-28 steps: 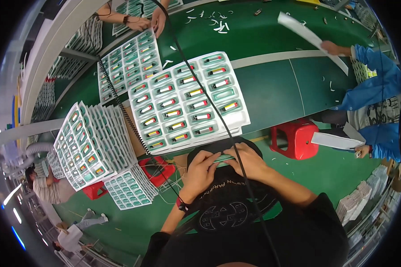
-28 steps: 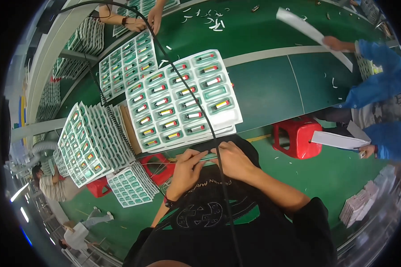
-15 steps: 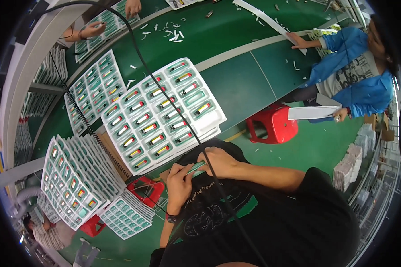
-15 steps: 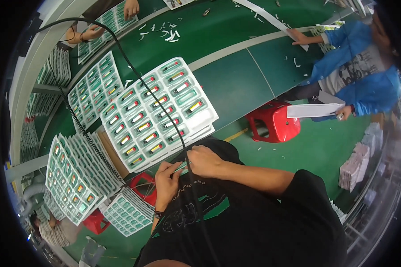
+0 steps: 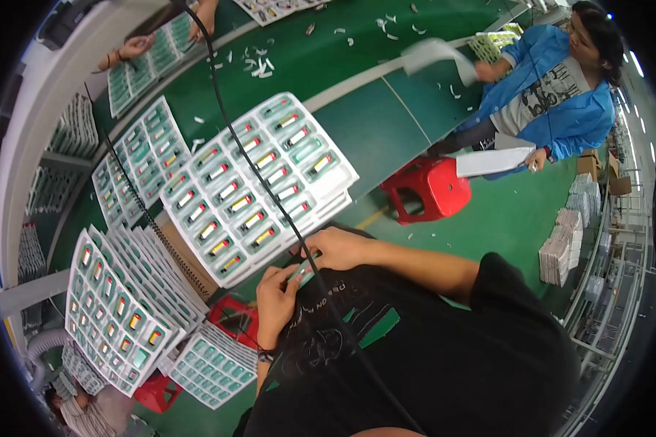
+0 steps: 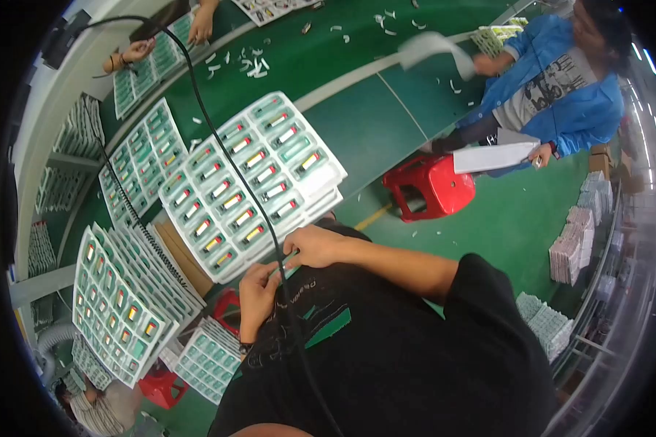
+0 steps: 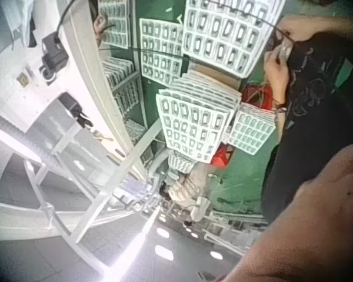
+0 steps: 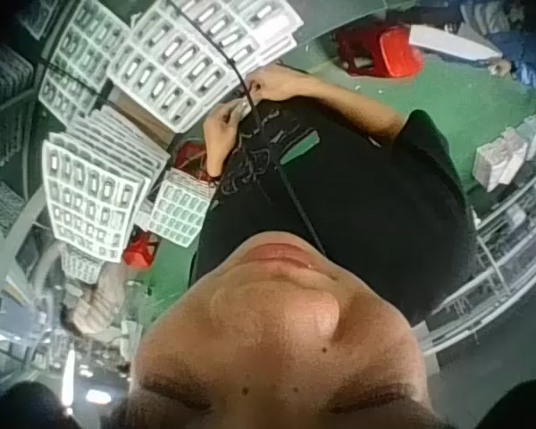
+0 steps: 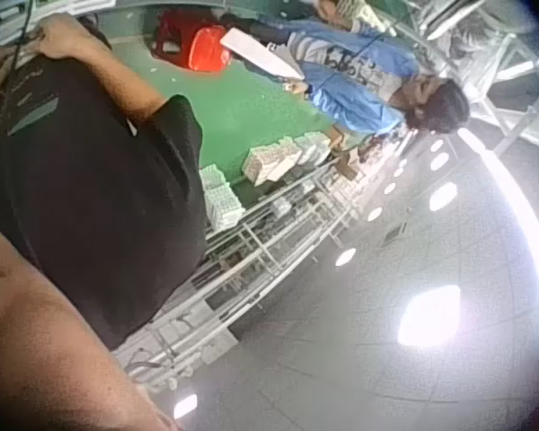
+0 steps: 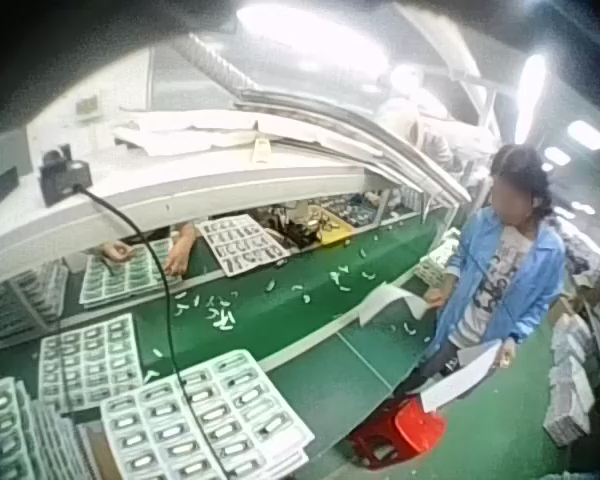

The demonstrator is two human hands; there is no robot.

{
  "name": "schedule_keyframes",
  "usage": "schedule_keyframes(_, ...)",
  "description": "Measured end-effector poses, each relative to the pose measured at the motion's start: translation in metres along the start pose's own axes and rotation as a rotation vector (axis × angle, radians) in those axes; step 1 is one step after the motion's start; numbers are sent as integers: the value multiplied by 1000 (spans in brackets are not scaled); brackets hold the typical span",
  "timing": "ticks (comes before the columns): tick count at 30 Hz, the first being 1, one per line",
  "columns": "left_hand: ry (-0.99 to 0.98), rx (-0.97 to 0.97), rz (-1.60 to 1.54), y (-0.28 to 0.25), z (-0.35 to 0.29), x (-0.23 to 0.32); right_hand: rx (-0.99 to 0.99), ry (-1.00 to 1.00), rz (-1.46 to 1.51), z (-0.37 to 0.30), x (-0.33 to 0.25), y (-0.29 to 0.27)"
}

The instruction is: The person assembles electronic components by hand, placing batteries into green plastic cases and then attaching black back covers to them.

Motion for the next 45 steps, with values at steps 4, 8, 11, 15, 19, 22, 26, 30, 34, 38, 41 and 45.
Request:
schedule_keyframes(4, -294, -180, -747, -17, 17, -5, 432, 38, 862, 12, -15, 5)
schedule_keyframes(8, -180, -177, -978, -28, 27, -2, 601, -38, 1110, 21, -10, 21)
schedule_keyframes(11, -182, -226, -962, -24, 28, -13, 534, -52, 1004, 16, -7, 24)
schedule_keyframes(15, -161, -192, -920, -18, 27, -29, 552, -110, 939, 16, -7, 32)
schedule_keyframes(19, -184, -200, -637, -11, 38, -22, 627, -61, 677, 5, -2, 30)
schedule_keyframes(22, -190, -237, -489, -8, 36, -22, 663, -48, 332, 3, 3, 39)
schedule_keyframes(26, -62, -156, -298, -9, 26, -19, 596, -116, 135, 4, 14, 53)
schedule_keyframes(30, -31, -161, -244, -3, 23, -10, 566, -32, 205, -10, 3, 44)
schedule_keyframes(34, -42, -81, -130, -4, 24, -15, 477, 52, 254, -13, -3, 39)
schedule_keyframes(38, 36, 18, -35, 2, 23, -19, 512, 178, 143, -14, -10, 41)
schedule_keyframes(41, 47, 36, 38, -1, 21, -2, 487, 268, 183, -10, -17, 34)
schedule_keyframes(45, 79, 66, 118, -2, 24, 10, 509, 256, 150, -5, -8, 34)
Point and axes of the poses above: each hand's wrist, its own z-axis towards the middle knuckle, its own y-axis out of the palm, x = y × z, the point moved 1 cm from there along z, towards the middle knuckle, and after that the axes turned 14 degrees about -y, right-handed, at the moved point
